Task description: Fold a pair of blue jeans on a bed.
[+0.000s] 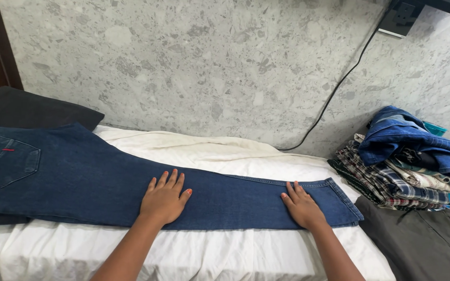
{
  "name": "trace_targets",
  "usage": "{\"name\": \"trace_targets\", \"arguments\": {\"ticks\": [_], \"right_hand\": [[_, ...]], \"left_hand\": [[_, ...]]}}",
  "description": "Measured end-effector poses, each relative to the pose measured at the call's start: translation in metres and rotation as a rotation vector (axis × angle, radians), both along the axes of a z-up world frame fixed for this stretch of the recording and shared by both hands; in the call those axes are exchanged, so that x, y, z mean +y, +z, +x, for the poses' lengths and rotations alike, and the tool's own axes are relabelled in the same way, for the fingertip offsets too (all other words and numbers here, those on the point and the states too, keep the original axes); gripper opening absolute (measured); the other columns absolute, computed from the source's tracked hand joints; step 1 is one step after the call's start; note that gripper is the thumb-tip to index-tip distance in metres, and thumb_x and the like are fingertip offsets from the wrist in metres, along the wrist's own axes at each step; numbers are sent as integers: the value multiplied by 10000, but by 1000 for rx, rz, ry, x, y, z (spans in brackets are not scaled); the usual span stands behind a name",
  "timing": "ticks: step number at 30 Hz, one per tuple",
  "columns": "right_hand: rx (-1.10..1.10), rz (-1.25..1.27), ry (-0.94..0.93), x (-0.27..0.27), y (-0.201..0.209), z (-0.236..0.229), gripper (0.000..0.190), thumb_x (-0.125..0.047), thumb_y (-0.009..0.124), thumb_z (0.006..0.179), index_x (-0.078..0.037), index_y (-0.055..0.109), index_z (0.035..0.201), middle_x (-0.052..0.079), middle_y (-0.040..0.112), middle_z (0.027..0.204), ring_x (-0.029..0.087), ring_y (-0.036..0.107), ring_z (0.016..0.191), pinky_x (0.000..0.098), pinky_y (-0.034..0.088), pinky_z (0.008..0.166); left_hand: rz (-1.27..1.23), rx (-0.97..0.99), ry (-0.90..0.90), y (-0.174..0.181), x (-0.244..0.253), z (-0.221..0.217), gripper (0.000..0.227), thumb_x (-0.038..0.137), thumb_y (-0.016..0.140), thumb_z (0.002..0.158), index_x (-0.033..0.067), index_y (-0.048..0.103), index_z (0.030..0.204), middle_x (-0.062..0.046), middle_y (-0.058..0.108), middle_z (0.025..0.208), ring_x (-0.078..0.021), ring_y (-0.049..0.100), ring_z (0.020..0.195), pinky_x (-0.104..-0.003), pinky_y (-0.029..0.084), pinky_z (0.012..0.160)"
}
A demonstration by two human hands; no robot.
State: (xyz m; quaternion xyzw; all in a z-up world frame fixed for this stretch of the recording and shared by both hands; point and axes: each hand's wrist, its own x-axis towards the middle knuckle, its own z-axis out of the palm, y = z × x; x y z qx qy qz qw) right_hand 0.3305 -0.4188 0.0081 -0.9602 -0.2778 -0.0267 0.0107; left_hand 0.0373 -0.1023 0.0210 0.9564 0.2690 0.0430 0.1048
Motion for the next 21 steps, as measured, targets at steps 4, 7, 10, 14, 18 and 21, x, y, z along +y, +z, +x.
{"name": "trace_targets", "arguments": {"ticks": [4, 7, 10, 14, 18, 21], "right_hand": [[8, -33, -61, -21, -6, 25, 701, -619, 185, 1017, -302, 135, 1640, 10, 80, 1725, 188, 128, 1579, 369, 138, 1282], [-17, -13, -44, -29, -11, 42, 714, -617, 190, 1018, -270, 147, 1641, 22, 89, 1725, 187, 128, 1580, 376, 145, 1277], [-14, -39, -94, -31, -11, 49, 710, -608, 171, 1028, -253, 126, 1640, 3, 78, 1725, 181, 113, 1579, 373, 136, 1276], [-81, -24, -103, -1, -5, 29, 683, -522, 169, 1051, -120, 192, 1603, 89, 125, 1702, 250, 114, 1582, 420, 145, 1273], [-238, 29, 256, 82, -22, -23, 661, -418, 217, 1086, 61, 294, 1536, 253, 251, 1635, 394, 193, 1540, 513, 178, 1233], [-60, 168, 332, 133, -8, -108, 657, -410, 236, 1085, 37, 261, 1565, 226, 222, 1658, 354, 187, 1548, 487, 168, 1237]], "left_hand": [[19, 27, 9, 4, 1, -5, 689, 582, 250, 1030, 237, 188, 1623, 20, 118, 1711, -196, 100, 1576, -438, 104, 1276], [30, 42, 41, 5, 6, -8, 719, 618, 253, 1026, 227, 186, 1626, 12, 114, 1712, -198, 97, 1577, -419, 107, 1278], [30, 44, 61, 5, 10, -10, 713, 613, 254, 1023, 234, 189, 1624, 20, 115, 1712, -190, 94, 1579, -423, 101, 1278], [44, 83, 97, 14, -3, -5, 669, 524, 249, 1048, 190, 184, 1624, -18, 114, 1712, -235, 89, 1578, -455, 87, 1276], [117, -87, -15, -9, -26, 46, 625, 372, 298, 1062, 25, 272, 1582, -151, 184, 1686, -308, 134, 1562, -483, 97, 1257], [50, -151, -100, -18, -49, 56, 633, 399, 302, 1060, 28, 296, 1574, -137, 218, 1676, -287, 163, 1560, -470, 119, 1257]]}}
